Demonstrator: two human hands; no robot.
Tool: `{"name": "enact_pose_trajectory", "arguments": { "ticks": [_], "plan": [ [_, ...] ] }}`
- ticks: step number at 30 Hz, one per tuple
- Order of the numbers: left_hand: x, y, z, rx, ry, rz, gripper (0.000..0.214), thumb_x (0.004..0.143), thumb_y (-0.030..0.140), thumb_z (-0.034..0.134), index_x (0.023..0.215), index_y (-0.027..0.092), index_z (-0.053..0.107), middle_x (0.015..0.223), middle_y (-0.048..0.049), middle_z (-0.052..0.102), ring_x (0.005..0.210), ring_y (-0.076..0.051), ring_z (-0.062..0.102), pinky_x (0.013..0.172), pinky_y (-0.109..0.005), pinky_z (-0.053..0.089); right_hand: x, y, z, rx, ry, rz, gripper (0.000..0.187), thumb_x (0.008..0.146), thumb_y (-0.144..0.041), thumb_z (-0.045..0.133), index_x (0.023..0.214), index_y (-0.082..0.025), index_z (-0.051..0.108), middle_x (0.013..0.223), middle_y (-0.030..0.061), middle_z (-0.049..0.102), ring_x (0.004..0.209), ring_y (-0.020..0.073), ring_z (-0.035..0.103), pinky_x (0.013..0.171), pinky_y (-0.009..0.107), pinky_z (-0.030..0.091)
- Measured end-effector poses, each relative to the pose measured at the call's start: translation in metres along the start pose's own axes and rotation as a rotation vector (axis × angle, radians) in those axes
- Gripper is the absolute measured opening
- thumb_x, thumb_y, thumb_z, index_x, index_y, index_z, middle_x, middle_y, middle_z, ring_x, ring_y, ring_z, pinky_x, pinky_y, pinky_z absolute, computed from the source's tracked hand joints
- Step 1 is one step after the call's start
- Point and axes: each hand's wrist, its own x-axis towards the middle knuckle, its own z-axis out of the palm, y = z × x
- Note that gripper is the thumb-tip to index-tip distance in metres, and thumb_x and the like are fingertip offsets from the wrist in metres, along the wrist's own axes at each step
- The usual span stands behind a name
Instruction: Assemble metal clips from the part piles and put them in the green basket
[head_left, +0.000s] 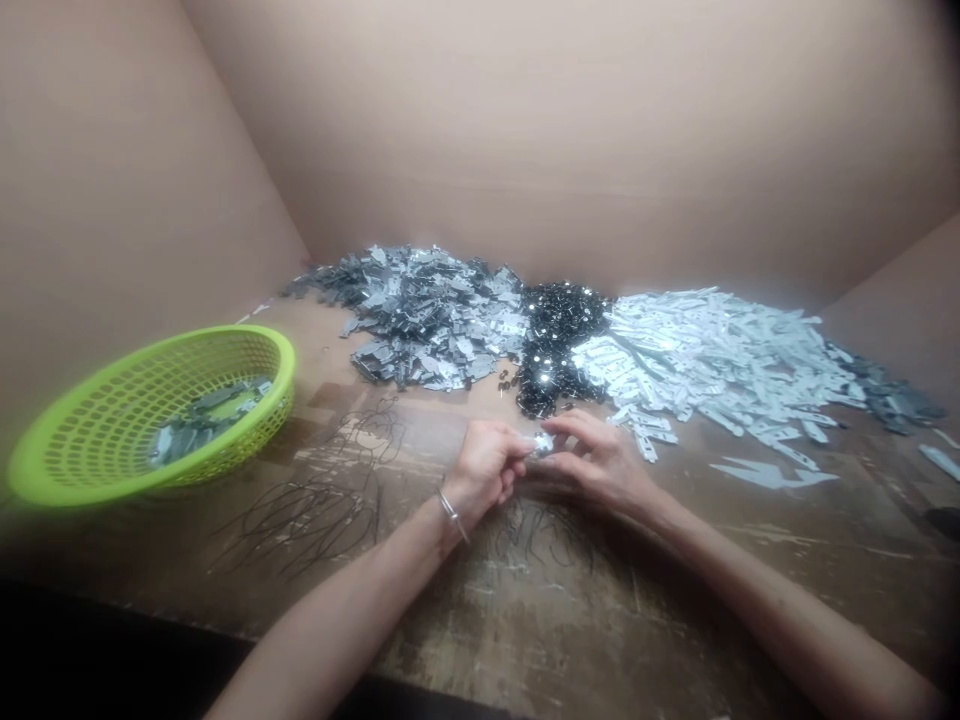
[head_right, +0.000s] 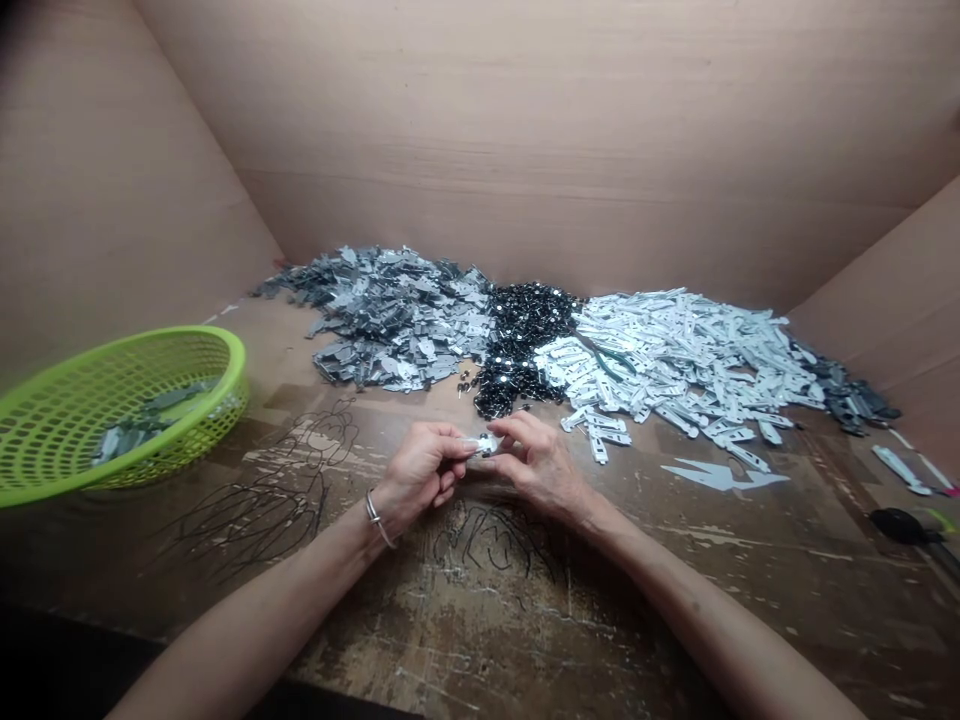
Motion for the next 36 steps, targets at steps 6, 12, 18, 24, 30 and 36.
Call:
{"name": "enact_pose_trajectory", "arguments": {
  "ticks": [6, 12, 18, 24, 30, 36],
  "plan": [
    [0.0, 0.0, 0.0, 0.027, -0.009, 0.054, 0.017, 0.06, 0.026, 0.057, 0.061, 0.015, 0.045, 0.04, 0.0048, 0.044, 0.025, -0.004, 0.031, 0.024, -0.016, 0.016, 0.002, -0.002, -0.007, 0.271, -0.086, 0.328, 0.04, 0.067, -0.031, 0.055, 0.104, -0.015, 0.052, 0.083, 0.0057, 0.058, 0.066, 0.0131, 0.053, 0.054, 0.024, 0.043],
    [-0.004, 0.002, 0.004, 0.136, -0.013, 0.166, 0.021, 0.057, 0.028, 0.061, 0.059, 0.013, 0.046, 0.04, 0.0052, 0.043, 0.028, -0.003, 0.033, 0.028, -0.015, 0.019, 0.003, -0.001, -0.008, 0.461, -0.268, 0.452, 0.028, 0.068, -0.038, 0.052, 0.068, -0.011, 0.059, 0.054, 0.0004, 0.052, 0.043, 0.0064, 0.043, 0.04, 0.018, 0.031],
    [-0.009, 0.006, 0.006, 0.394, 0.034, 0.391, 0.022, 0.061, 0.032, 0.056, 0.055, 0.012, 0.049, 0.044, 0.0044, 0.044, 0.039, -0.005, 0.037, 0.039, -0.017, 0.026, 0.005, -0.01, -0.007, 0.331, -0.199, 0.338, 0.022, 0.071, -0.032, 0.048, 0.067, -0.013, 0.058, 0.054, -0.0012, 0.052, 0.049, 0.0087, 0.045, 0.047, 0.02, 0.033],
    [-0.012, 0.001, 0.01, 0.659, 0.211, 0.554, 0.026, 0.066, 0.033, 0.05, 0.05, 0.013, 0.049, 0.046, 0.0033, 0.041, 0.048, -0.007, 0.037, 0.044, -0.019, 0.024, 0.001, -0.006, 0.004, 0.071, 0.061, 0.138, 0.02, 0.069, -0.026, 0.049, 0.054, -0.014, 0.054, 0.052, -0.0009, 0.048, 0.051, 0.0103, 0.043, 0.05, 0.021, 0.031],
    [-0.009, 0.003, 0.008, 0.484, 0.136, 0.433, 0.023, 0.061, 0.03, 0.055, 0.048, 0.013, 0.044, 0.043, 0.0039, 0.038, 0.042, -0.006, 0.035, 0.04, -0.018, 0.022, 0.0, -0.007, 0.006, 0.214, 0.077, 0.219, 0.02, 0.067, -0.026, 0.051, 0.05, -0.015, 0.05, 0.049, -0.0019, 0.045, 0.05, 0.0098, 0.041, 0.048, 0.022, 0.03],
    [-0.008, 0.005, 0.003, 0.072, -0.297, 0.105, 0.019, 0.06, 0.031, 0.056, 0.064, 0.015, 0.046, 0.043, 0.0046, 0.042, 0.03, -0.005, 0.03, 0.032, -0.018, 0.021, -0.003, 0.0, -0.005, 0.849, -0.199, 0.518, 0.017, 0.057, -0.026, 0.058, 0.05, -0.015, 0.047, 0.039, -0.005, 0.041, 0.034, 0.0052, 0.03, 0.035, 0.019, 0.018]
  ]
}}
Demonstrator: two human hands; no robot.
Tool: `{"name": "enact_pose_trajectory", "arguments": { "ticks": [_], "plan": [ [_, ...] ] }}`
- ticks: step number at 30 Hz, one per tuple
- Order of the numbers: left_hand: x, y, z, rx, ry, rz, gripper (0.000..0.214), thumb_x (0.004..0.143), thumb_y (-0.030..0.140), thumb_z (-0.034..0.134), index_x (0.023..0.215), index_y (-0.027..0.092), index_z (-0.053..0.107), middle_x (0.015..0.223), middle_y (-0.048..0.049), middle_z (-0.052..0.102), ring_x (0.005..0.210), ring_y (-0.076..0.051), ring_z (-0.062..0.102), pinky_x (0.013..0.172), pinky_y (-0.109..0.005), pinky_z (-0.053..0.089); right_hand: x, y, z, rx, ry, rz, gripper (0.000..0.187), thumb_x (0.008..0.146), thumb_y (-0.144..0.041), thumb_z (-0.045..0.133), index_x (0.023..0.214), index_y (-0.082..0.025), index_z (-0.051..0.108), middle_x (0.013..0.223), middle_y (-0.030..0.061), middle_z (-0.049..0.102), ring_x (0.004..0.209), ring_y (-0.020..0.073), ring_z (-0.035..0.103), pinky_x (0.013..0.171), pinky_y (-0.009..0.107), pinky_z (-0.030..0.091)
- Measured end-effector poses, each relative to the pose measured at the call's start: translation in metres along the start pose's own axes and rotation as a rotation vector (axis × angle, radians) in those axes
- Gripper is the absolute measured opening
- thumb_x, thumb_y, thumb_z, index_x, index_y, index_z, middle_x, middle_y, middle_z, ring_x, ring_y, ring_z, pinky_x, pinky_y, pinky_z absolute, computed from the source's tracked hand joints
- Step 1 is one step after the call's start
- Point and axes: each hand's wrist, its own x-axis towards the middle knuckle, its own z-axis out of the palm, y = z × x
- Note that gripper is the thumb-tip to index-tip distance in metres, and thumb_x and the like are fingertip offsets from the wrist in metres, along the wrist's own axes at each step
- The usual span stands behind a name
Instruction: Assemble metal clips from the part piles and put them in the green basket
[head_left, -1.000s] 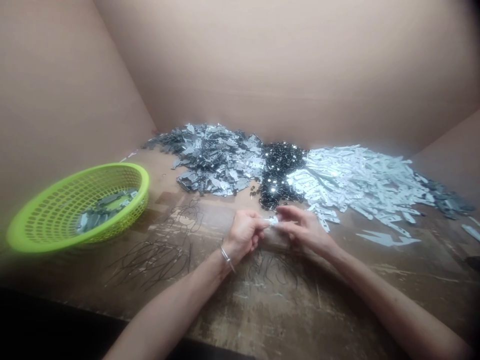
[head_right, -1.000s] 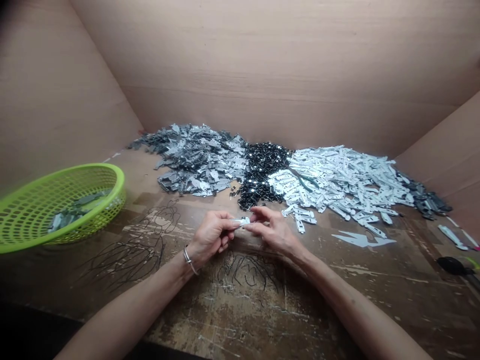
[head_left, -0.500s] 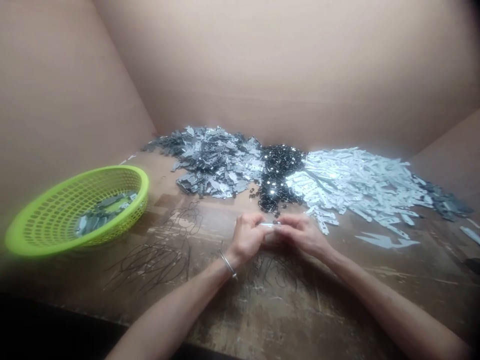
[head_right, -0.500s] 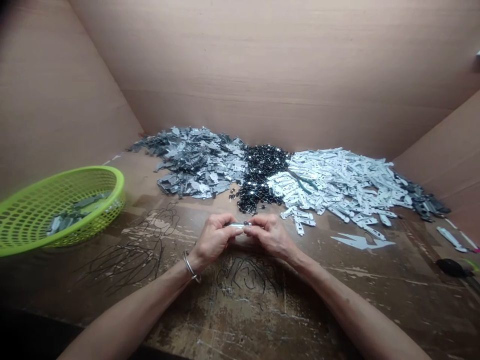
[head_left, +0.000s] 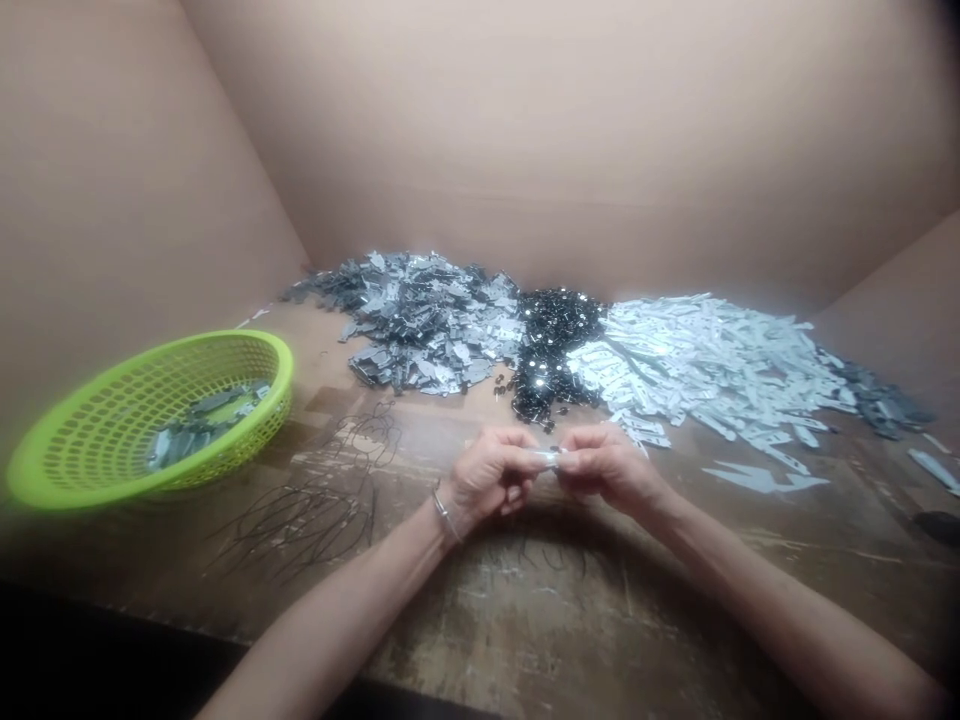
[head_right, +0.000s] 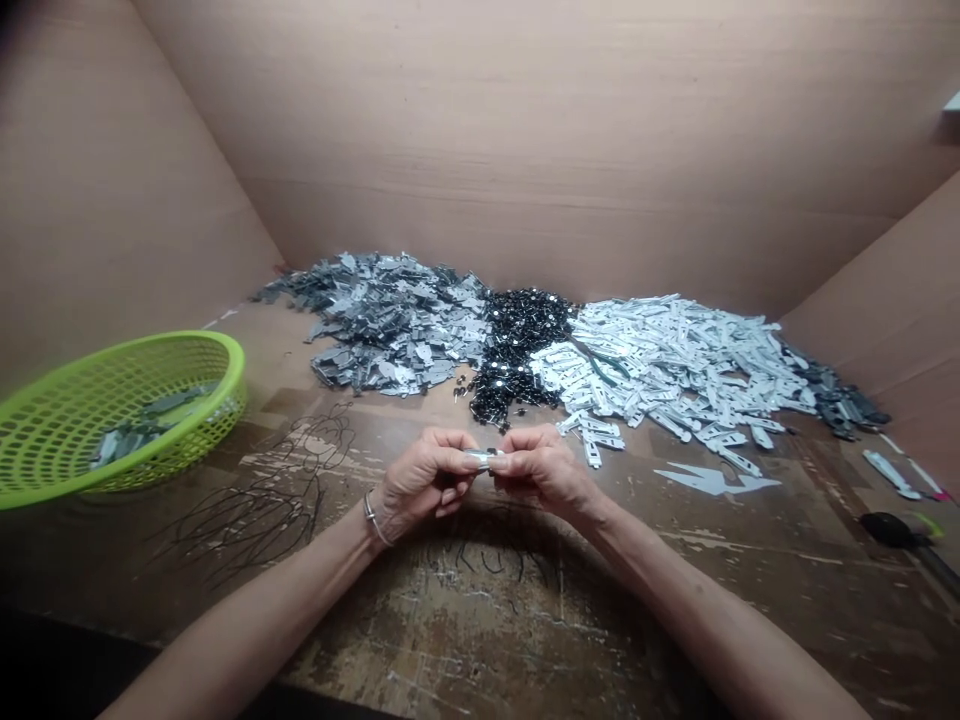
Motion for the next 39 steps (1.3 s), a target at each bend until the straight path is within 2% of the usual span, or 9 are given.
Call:
{"name": "enact_pose_trajectory", "arguments": {
  "ticks": [3, 6, 9, 18, 24, 28, 33, 36, 39],
  "plan": [
    [0.002, -0.004, 0.005, 0.177, 0.154, 0.013, 0.02, 0.059, 0.031, 0.056, 0.058, 0.014, 0.046, 0.042, 0.004, 0.041, 0.033, -0.006, 0.032, 0.034, -0.019, 0.02, 0.003, 0.008, 0.003, -0.059, 0.073, -0.002, 0.015, 0.058, -0.024, 0.056, 0.05, -0.014, 0.047, 0.04, -0.0049, 0.042, 0.035, 0.0058, 0.034, 0.035, 0.019, 0.02],
    [0.004, -0.007, 0.01, 0.559, 0.448, 0.175, 0.027, 0.058, 0.031, 0.057, 0.045, 0.013, 0.042, 0.043, 0.0029, 0.038, 0.042, -0.006, 0.035, 0.039, -0.019, 0.02, 0.007, 0.012, 0.011, -0.287, 0.201, -0.129, 0.018, 0.061, -0.023, 0.054, 0.047, -0.014, 0.046, 0.043, -0.0049, 0.041, 0.042, 0.0062, 0.036, 0.04, 0.019, 0.024],
    [0.006, -0.006, 0.009, 0.778, 0.593, 0.286, 0.033, 0.06, 0.032, 0.056, 0.04, 0.013, 0.037, 0.041, 0.003, 0.033, 0.045, -0.007, 0.034, 0.041, -0.019, 0.019, 0.012, 0.012, 0.015, -0.445, 0.278, -0.246, 0.022, 0.063, -0.024, 0.053, 0.045, -0.014, 0.046, 0.046, -0.0045, 0.041, 0.047, 0.0069, 0.037, 0.043, 0.019, 0.026],
    [0.009, 0.011, -0.012, 0.181, 0.185, -0.029, 0.046, 0.063, 0.058, 0.043, 0.064, 0.012, 0.048, 0.049, -0.0007, 0.051, 0.03, -0.006, 0.038, 0.027, -0.017, 0.025, 0.024, 0.004, 0.003, -0.027, 0.082, 0.01, 0.023, 0.059, -0.032, 0.061, 0.055, -0.013, 0.049, 0.044, -0.0022, 0.048, 0.035, 0.0054, 0.039, 0.031, 0.017, 0.023],
    [0.002, 0.022, -0.017, 0.138, 0.299, -0.031, 0.052, 0.061, 0.063, 0.042, 0.068, 0.011, 0.047, 0.053, -0.0048, 0.055, 0.033, -0.008, 0.045, 0.027, -0.018, 0.032, 0.021, 0.002, -0.004, 0.087, 0.119, -0.005, 0.028, 0.054, -0.035, 0.066, 0.053, -0.012, 0.05, 0.045, 0.0002, 0.05, 0.034, 0.0051, 0.041, 0.027, 0.015, 0.023],
    [-0.007, 0.024, -0.019, 0.294, 0.397, 0.041, 0.037, 0.059, 0.045, 0.058, 0.063, 0.01, 0.05, 0.048, -0.0017, 0.052, 0.03, -0.006, 0.041, 0.025, -0.016, 0.028, 0.018, 0.004, -0.002, 0.091, 0.108, 0.005, 0.028, 0.054, -0.034, 0.066, 0.053, -0.012, 0.049, 0.043, -0.0006, 0.049, 0.034, 0.0044, 0.04, 0.027, 0.015, 0.023],
    [-0.013, 0.02, -0.016, 0.2, 0.375, 0.019, 0.022, 0.061, 0.028, 0.06, 0.056, 0.012, 0.046, 0.04, 0.0028, 0.046, 0.026, -0.005, 0.036, 0.025, -0.017, 0.027, 0.013, 0.004, 0.009, 0.068, 0.027, 0.033, 0.028, 0.056, -0.035, 0.065, 0.053, -0.012, 0.049, 0.043, -0.0019, 0.046, 0.034, 0.0046, 0.039, 0.028, 0.015, 0.024],
    [-0.027, 0.028, -0.027, 0.116, 0.389, 0.021, 0.02, 0.061, 0.024, 0.059, 0.055, 0.012, 0.046, 0.038, 0.0039, 0.045, 0.025, -0.004, 0.033, 0.025, -0.018, 0.029, 0.011, 0.006, 0.012, 0.045, -0.029, 0.032, 0.026, 0.063, -0.038, 0.06, 0.069, -0.012, 0.056, 0.054, 0.0006, 0.052, 0.036, 0.0045, 0.039, 0.031, 0.017, 0.029],
    [-0.062, 0.055, -0.053, 0.127, 0.521, 0.159, 0.017, 0.061, 0.023, 0.061, 0.059, 0.01, 0.05, 0.042, 0.0016, 0.048, 0.027, -0.005, 0.037, 0.026, -0.018, 0.031, 0.012, 0.009, 0.012, -0.029, 0.0, 0.077, 0.036, 0.063, -0.039, 0.059, 0.09, -0.015, 0.056, 0.066, 0.0046, 0.058, 0.043, 0.0083, 0.047, 0.034, 0.019, 0.034]
  ]
}}
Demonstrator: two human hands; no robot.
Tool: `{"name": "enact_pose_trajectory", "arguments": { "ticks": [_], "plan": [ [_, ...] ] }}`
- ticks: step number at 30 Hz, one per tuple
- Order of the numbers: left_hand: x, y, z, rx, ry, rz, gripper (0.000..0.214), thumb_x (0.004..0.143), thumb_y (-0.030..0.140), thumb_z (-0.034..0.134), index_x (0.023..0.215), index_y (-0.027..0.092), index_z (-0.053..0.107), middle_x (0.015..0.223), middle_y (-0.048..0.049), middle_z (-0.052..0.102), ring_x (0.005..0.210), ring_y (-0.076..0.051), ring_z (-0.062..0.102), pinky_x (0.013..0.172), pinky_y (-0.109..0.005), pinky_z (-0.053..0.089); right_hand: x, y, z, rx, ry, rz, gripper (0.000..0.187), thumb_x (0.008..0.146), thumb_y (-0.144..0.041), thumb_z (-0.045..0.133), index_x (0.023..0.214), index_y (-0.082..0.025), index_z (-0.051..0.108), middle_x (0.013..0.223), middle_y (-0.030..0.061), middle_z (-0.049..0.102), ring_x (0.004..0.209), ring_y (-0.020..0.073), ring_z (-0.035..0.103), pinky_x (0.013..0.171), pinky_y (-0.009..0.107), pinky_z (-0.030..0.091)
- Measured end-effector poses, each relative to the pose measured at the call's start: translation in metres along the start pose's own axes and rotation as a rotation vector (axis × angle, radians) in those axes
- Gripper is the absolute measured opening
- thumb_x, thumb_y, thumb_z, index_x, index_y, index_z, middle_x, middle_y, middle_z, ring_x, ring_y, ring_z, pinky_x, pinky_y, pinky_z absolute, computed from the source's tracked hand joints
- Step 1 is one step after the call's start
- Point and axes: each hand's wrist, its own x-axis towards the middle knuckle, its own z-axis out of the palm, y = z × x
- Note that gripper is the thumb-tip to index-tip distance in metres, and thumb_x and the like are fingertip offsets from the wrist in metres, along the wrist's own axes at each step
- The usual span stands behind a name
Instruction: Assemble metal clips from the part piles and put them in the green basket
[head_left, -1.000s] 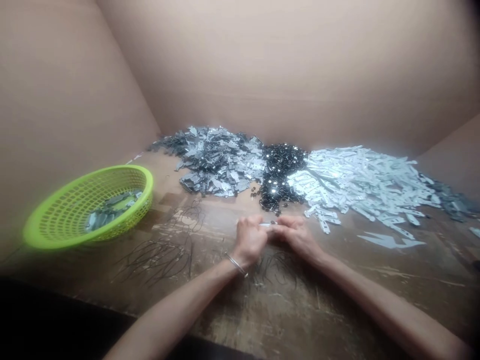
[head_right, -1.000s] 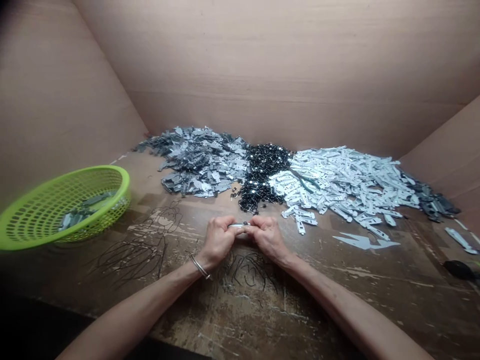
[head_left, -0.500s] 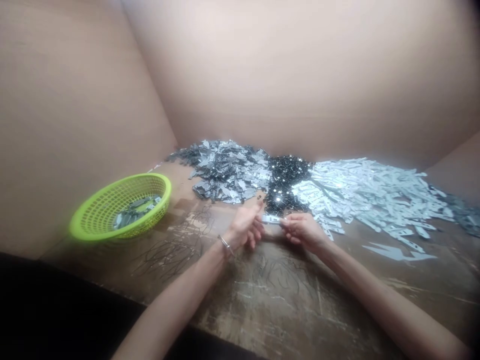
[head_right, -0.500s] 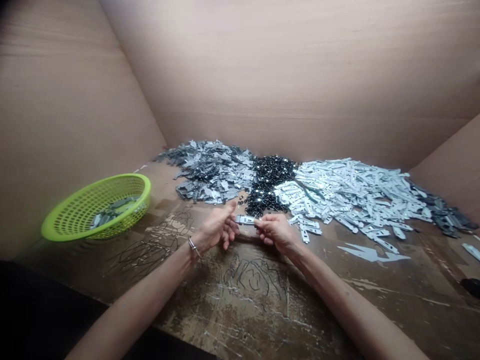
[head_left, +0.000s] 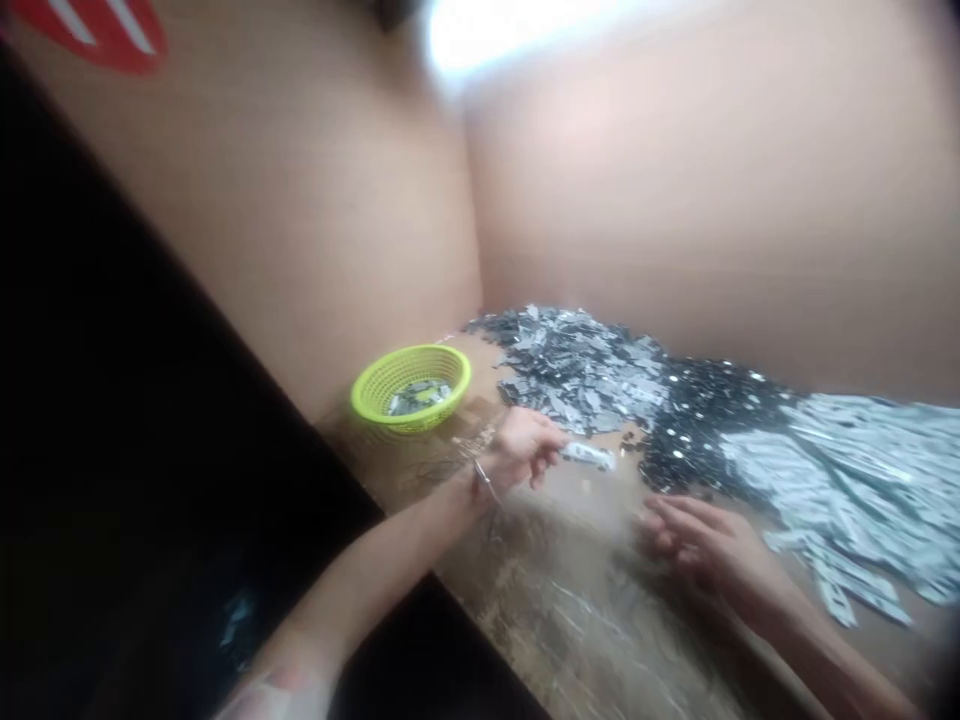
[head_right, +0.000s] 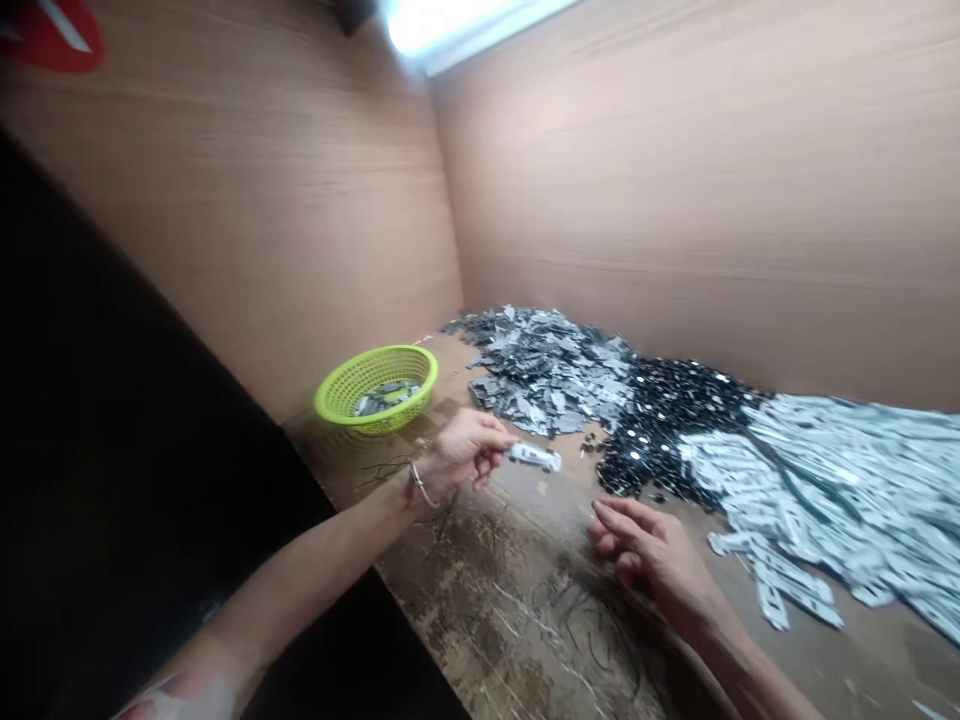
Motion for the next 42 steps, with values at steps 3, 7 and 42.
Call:
{"name": "enact_pose_trajectory", "arguments": {
  "ticks": [3, 7, 42],
  "plan": [
    [-0.017, 0.036, -0.057, 0.051, 0.227, 0.171, 0.015, 0.061, 0.021, 0.061, 0.063, 0.009, 0.053, 0.047, -0.0009, 0.051, 0.03, -0.005, 0.041, 0.027, -0.018, 0.031, -0.002, 0.001, 0.003, -0.075, 0.019, 0.073, 0.035, 0.058, -0.04, 0.062, 0.084, -0.016, 0.059, 0.064, 0.0056, 0.06, 0.047, 0.0115, 0.053, 0.035, 0.019, 0.037],
    [-0.024, 0.069, -0.126, 0.14, 0.53, 0.246, 0.019, 0.062, 0.024, 0.06, 0.06, 0.009, 0.05, 0.043, -0.0003, 0.049, 0.029, -0.004, 0.039, 0.029, -0.017, 0.031, -0.008, -0.003, 0.009, -0.08, 0.04, 0.104, 0.032, 0.052, -0.038, 0.064, 0.076, -0.017, 0.061, 0.066, 0.0073, 0.062, 0.056, 0.0175, 0.058, 0.038, 0.022, 0.042],
    [0.11, -0.002, 0.026, 1.196, 0.276, 0.354, 0.027, 0.072, 0.034, 0.042, 0.067, 0.013, 0.06, 0.065, -0.0059, 0.058, 0.064, -0.015, 0.052, 0.058, -0.023, 0.036, 0.001, 0.012, 0.006, -0.202, -0.049, -0.028, 0.025, 0.067, -0.035, 0.05, 0.078, -0.013, 0.053, 0.056, -0.0011, 0.049, 0.048, 0.0074, 0.044, 0.036, 0.015, 0.029]
  ]
}}
